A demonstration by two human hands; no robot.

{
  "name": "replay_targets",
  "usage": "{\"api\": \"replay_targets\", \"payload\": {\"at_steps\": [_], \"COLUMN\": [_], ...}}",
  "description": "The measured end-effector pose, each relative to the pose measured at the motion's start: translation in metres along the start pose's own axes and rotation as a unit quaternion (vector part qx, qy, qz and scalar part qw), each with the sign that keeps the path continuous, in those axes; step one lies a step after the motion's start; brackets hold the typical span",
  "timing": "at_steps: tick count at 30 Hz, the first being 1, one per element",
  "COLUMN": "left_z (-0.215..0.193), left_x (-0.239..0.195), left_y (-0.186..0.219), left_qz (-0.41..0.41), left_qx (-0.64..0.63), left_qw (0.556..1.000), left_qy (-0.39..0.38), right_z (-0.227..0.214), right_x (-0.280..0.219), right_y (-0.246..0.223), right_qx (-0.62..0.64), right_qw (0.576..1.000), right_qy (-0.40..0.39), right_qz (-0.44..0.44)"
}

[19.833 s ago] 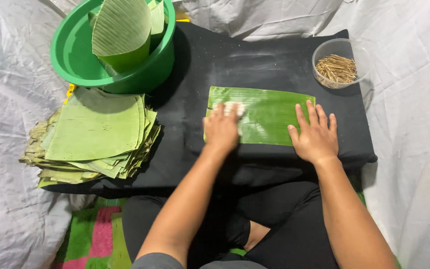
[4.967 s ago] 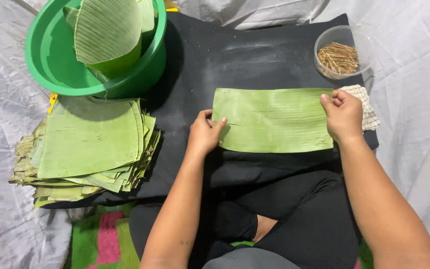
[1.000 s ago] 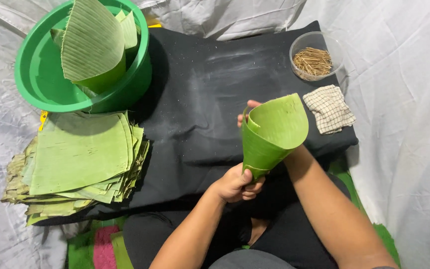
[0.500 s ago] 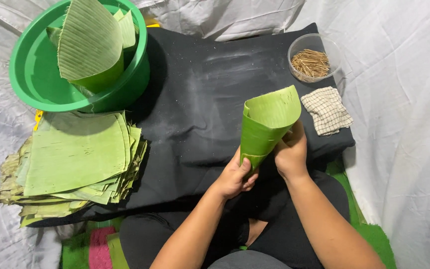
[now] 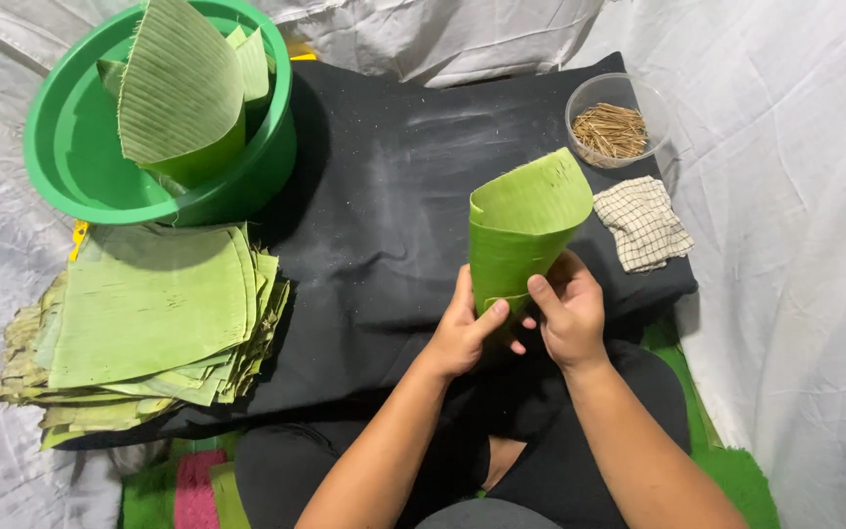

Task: Cleaning banana leaves with a cloth and folding them into cone shapes.

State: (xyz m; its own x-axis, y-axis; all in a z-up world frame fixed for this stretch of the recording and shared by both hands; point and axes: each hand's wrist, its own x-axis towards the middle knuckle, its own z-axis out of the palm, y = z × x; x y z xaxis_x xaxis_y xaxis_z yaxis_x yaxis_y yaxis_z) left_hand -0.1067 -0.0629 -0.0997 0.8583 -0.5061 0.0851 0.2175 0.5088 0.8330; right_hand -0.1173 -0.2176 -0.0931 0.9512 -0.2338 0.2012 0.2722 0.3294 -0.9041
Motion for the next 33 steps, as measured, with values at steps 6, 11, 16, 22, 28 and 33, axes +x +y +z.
{"api": "replay_targets", "payload": {"at_steps": [6,11,16,22,28,33], "left_z": [0.000,0.001,0.006,-0.003,-0.038,-0.048], "left_x": [0.017,0.037,0.063,0.135,0.242,0.280], "left_y": [-0.013,-0.019,-0.021,-0.016,-0.045,-0.061], "left_qz": [-0.006,-0.014,-0.066,-0.052,0.030,0.033], "left_qx": [-0.005,-0.011,-0.077,-0.121,-0.098,-0.110], "left_qw": [1.000,1.000,0.993,0.987,0.989,0.985], "left_qy": [-0.003,0.005,0.068,0.095,0.102,0.126], "right_z": [0.005,-0.008,-0.024,-0.066,-0.129,-0.124], "right_x": [0.012,0.024,0.051,0.134,0.249,0.282], "right_y": [-0.013,0.006,-0.001,-0.014,-0.021,-0.004], "right_qx": [0.048,0.053,0.025,-0.200,-0.639,-0.720], "right_qw": [0.999,0.997,0.983,0.976,0.768,0.671], "right_qy": [0.007,0.039,0.062,0.028,-0.042,-0.128], "right_qz": [0.007,0.038,0.171,0.076,0.014,0.125]}}
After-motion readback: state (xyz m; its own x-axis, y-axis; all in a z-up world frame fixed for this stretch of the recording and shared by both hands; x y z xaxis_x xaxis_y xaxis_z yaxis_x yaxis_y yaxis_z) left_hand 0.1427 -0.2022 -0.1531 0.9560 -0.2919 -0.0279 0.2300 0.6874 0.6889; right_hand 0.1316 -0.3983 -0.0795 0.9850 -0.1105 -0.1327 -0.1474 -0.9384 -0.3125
